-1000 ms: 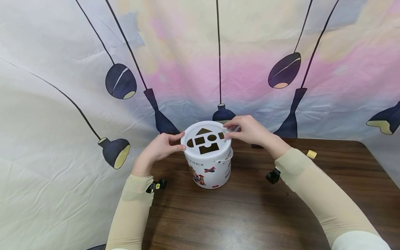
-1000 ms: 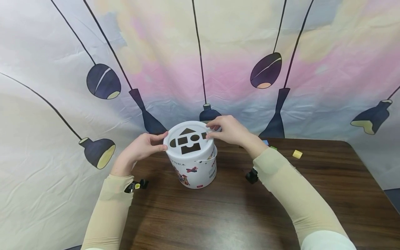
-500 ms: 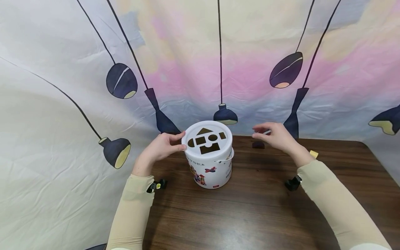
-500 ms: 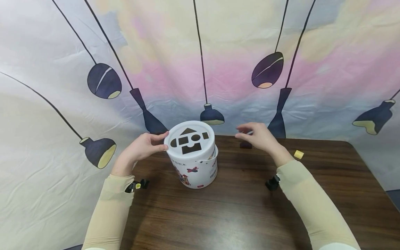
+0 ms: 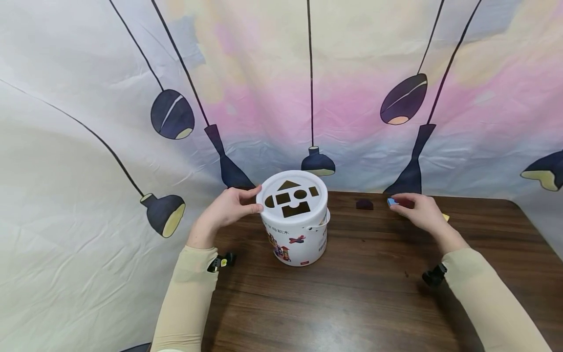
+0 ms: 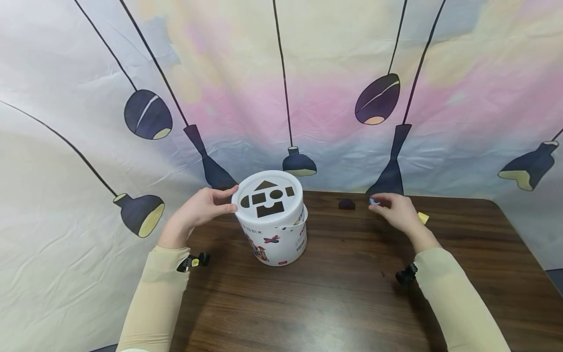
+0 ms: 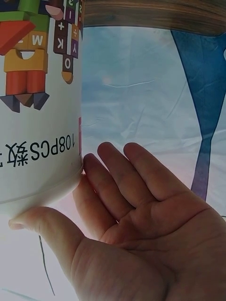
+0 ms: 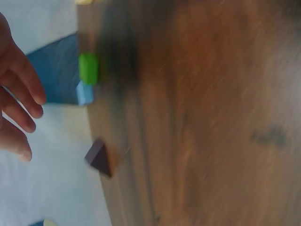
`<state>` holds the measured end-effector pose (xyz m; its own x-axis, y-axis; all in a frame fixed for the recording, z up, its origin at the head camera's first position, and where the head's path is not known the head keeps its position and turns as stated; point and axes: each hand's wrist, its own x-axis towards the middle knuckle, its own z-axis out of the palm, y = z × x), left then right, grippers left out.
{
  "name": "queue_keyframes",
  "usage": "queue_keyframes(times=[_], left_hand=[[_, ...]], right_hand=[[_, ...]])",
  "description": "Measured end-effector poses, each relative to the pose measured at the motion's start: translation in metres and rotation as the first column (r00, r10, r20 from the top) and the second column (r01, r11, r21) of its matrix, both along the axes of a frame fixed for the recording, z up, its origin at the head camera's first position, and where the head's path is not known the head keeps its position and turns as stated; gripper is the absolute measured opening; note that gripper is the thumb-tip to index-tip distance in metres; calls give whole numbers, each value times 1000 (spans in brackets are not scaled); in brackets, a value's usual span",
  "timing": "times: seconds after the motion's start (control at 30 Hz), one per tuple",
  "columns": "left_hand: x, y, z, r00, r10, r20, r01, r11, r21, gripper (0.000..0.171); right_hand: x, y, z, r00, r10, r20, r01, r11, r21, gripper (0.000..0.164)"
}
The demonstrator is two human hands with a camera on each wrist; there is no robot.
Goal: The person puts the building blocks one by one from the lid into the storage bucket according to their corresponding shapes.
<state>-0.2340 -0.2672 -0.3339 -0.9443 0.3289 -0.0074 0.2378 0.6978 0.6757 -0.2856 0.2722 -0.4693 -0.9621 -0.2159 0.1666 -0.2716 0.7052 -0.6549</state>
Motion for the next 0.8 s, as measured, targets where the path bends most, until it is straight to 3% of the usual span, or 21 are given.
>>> queue_keyframes(times=[0.23,0.53,0.7,0.8], left_hand=[[-2,-1,-1,1000,-7,-17,6,1000,-18,67],[-1,0,1,1000,4,-17,-4,1000,-26,68],[-1,1,0,1000,12,-19,-12,999,-34,68],[-1,0,-1,1000,17,-19,-18,999,-32,67]], right_hand=[[14,43,-21,991,-121,-50,123,992,35,44],[24,80,-41,973,-231,14,231,972,47,53],[26,87,-47,968,-252,-14,252,963,90,53],[26,91,-50,969,-248,14,245,963,113,56]])
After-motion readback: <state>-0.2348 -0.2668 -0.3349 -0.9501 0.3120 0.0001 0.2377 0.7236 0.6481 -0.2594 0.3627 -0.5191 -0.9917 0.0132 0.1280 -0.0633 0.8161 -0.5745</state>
